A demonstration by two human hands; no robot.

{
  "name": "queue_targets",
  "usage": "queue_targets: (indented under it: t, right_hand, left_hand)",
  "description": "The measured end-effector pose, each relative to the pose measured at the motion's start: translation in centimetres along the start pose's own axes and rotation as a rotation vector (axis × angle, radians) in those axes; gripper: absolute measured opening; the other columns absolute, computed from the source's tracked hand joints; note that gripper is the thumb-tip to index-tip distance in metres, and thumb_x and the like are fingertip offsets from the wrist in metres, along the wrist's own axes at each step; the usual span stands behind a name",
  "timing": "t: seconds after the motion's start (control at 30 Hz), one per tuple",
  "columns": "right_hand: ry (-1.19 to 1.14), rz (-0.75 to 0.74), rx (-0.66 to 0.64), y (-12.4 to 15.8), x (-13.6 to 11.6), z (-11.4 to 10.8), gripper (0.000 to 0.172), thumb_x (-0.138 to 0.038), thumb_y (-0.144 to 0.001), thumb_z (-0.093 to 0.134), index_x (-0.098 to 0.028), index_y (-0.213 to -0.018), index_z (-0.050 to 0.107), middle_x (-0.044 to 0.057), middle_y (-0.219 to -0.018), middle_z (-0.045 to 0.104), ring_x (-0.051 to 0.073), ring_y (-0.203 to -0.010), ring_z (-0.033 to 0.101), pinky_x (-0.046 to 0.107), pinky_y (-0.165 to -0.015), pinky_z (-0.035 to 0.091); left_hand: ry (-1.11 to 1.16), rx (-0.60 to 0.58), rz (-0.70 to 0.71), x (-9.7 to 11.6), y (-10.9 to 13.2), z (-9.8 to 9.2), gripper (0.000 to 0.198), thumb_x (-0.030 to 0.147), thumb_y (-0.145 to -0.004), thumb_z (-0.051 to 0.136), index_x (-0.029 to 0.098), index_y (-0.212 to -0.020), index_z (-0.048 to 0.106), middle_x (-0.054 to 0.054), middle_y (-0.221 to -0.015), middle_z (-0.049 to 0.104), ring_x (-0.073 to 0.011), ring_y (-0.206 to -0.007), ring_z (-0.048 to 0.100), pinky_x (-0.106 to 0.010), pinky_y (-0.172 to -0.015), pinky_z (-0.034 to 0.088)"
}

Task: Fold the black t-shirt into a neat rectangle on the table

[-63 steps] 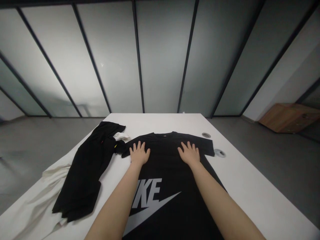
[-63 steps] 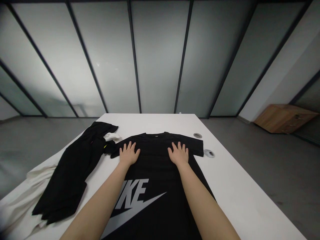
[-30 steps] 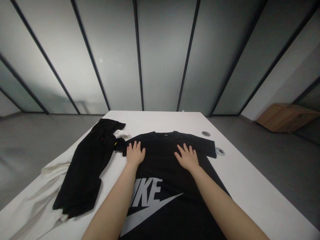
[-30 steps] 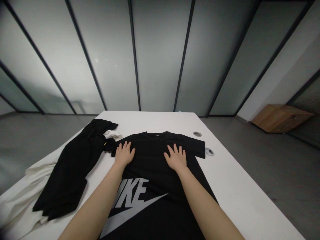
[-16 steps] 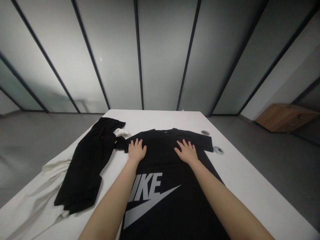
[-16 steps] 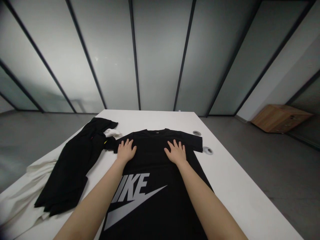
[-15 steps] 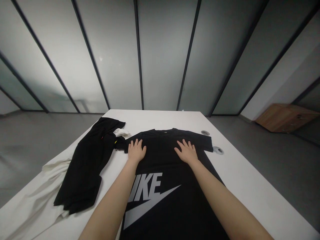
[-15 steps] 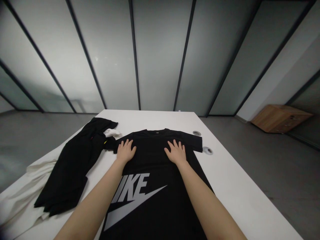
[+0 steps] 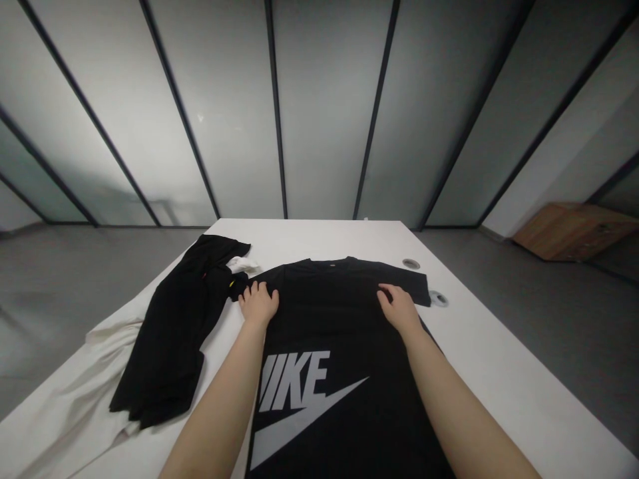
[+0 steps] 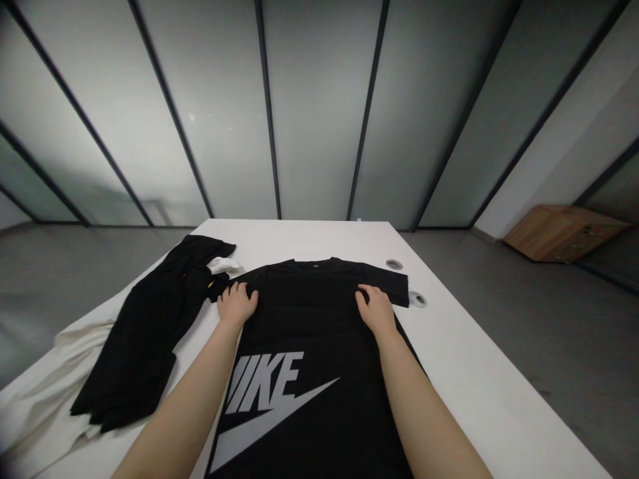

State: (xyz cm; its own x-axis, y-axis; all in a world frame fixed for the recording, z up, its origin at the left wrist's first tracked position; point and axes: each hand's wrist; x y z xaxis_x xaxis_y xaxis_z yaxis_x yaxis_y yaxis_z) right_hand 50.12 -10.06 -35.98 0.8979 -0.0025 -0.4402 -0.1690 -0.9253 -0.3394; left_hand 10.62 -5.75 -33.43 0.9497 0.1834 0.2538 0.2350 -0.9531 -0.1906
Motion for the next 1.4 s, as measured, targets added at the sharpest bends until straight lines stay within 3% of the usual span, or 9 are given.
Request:
queue_targets:
  t: [0.1, 0.23, 0.4, 0.6, 0.83, 0.97, 1.1, 1.27, 1.4]
  right_hand:
    - [0.195, 0.073, -0.139, 0.4, 0.1, 0.4, 0.064, -0.056, -0.1, 0.048, -0.018, -0.15, 0.059, 0.017, -0.159, 0.052, 0.04, -0.148, 0.043, 0.054, -0.12, 0.033]
    - [0.286, 0.09, -0.246, 0.5, -0.1, 0.7, 0.073, -0.068, -0.1, 0.045, -0.027, -0.16, 0.049, 0.014, -0.17, 0.037, 0.045, -0.156, 0.03, 0.06, -0.123, 0.025]
    - [0.304, 0.087, -0.268, 0.6, 0.3, 0.2, 0.074, -0.069, -0.101, 0.044, -0.028, -0.162, 0.046, 0.013, -0.172, 0.035, 0.046, -0.157, 0.028, 0.06, -0.124, 0.024]
    - [0.317, 0.114, -0.263, 0.7, 1.4, -0.2, 0.075, -0.069, -0.101, 0.045, -0.027, -0.162, 0.046, 0.015, -0.171, 0.035, 0.047, -0.156, 0.029, 0.06, -0.123, 0.025]
    - [0.251, 0.118, -0.178, 0.6, 1.3, -0.5, 0.063, -0.057, -0.1, 0.051, -0.025, -0.154, 0.057, 0.014, -0.166, 0.044, 0.045, -0.154, 0.034, 0.062, -0.122, 0.029]
    - [-0.016, -0.074, -0.088, 0.6, -0.9, -2.1, 0.045, -0.041, -0.1, 0.05, -0.021, -0.134, 0.07, 0.014, -0.144, 0.065, 0.034, -0.135, 0.058, 0.05, -0.114, 0.044]
    - [-0.321, -0.203, -0.282, 1.6, -5.2, -3.7, 0.04, -0.046, -0.101, 0.051, -0.025, -0.123, 0.075, 0.007, -0.111, 0.078, 0.024, -0.088, 0.071, 0.039, -0.083, 0.057]
    - [-0.503, -0.267, -0.563, 3.5, -10.0, -3.4, 0.033, -0.041, -0.101, 0.055, -0.026, -0.121, 0.076, 0.005, -0.106, 0.079, 0.024, -0.093, 0.072, 0.037, -0.084, 0.056]
    - [-0.561, -0.246, -0.698, 4.4, -11.7, -2.0, 0.034, -0.04, -0.101, 0.055, -0.025, -0.126, 0.074, 0.006, -0.111, 0.078, 0.023, -0.095, 0.073, 0.036, -0.085, 0.057]
  left_hand:
    - [0.032, 0.043, 0.008, -0.2, -0.4, -0.6, 0.044, 0.045, -0.098, 0.049, 0.017, -0.123, 0.073, -0.019, -0.142, 0.066, -0.042, -0.137, 0.052, -0.057, -0.113, 0.041]
    - [0.077, 0.028, -0.018, -1.1, -1.1, -1.1, 0.043, 0.042, -0.101, 0.043, 0.019, -0.115, 0.076, -0.018, -0.132, 0.07, -0.04, -0.129, 0.058, -0.053, -0.106, 0.046]
    - [0.029, 0.054, -0.105, -1.8, -1.5, -1.2, 0.047, 0.033, -0.099, 0.046, 0.013, -0.139, 0.062, -0.025, -0.14, 0.063, -0.0407, -0.131, 0.057, -0.053, -0.104, 0.047]
    - [0.004, -0.064, -0.129, -2.8, -2.3, -1.7, 0.051, 0.041, -0.097, 0.055, 0.011, -0.138, 0.057, -0.028, -0.135, 0.063, -0.0415, -0.124, 0.064, -0.051, -0.098, 0.052]
    - [0.11, -0.161, -0.199, -3.7, -3.7, -1.4, 0.031, 0.041, -0.091, 0.063, 0.017, -0.11, 0.07, -0.024, -0.113, 0.075, -0.0415, -0.112, 0.072, -0.05, -0.088, 0.057]
    - [0.21, -0.132, -0.144, -3.6, -3.9, -0.9, 0.016, 0.032, -0.091, 0.06, 0.019, -0.092, 0.07, -0.021, -0.109, 0.075, -0.0404, -0.11, 0.072, -0.049, -0.09, 0.055]
    - [0.37, -0.074, -0.122, -3.3, -4.7, -0.3, 0.013, 0.031, -0.093, 0.056, 0.02, -0.096, 0.064, -0.015, -0.099, 0.073, -0.0349, -0.102, 0.072, -0.045, -0.089, 0.054]
    - [0.643, -0.042, -0.113, -2.8, -5.0, 0.8, 0.022, 0.031, -0.094, 0.056, 0.021, -0.114, 0.058, -0.004, -0.093, 0.07, -0.0212, -0.085, 0.07, -0.034, -0.08, 0.056]
    - [0.83, -0.046, -0.089, -2.9, -4.4, 1.4, 0.045, 0.027, -0.09, 0.062, 0.02, -0.134, 0.053, -0.004, -0.099, 0.072, -0.0184, -0.086, 0.071, -0.032, -0.081, 0.058]
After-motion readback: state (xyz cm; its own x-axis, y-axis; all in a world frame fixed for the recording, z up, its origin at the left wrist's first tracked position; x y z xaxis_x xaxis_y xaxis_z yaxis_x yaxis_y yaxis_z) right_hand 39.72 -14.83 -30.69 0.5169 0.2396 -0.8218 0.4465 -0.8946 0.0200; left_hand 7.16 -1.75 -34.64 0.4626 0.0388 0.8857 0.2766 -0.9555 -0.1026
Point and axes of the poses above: each hand's wrist, its own y-axis away from the middle knuckle, its own z-axis out of the palm, x = y × z
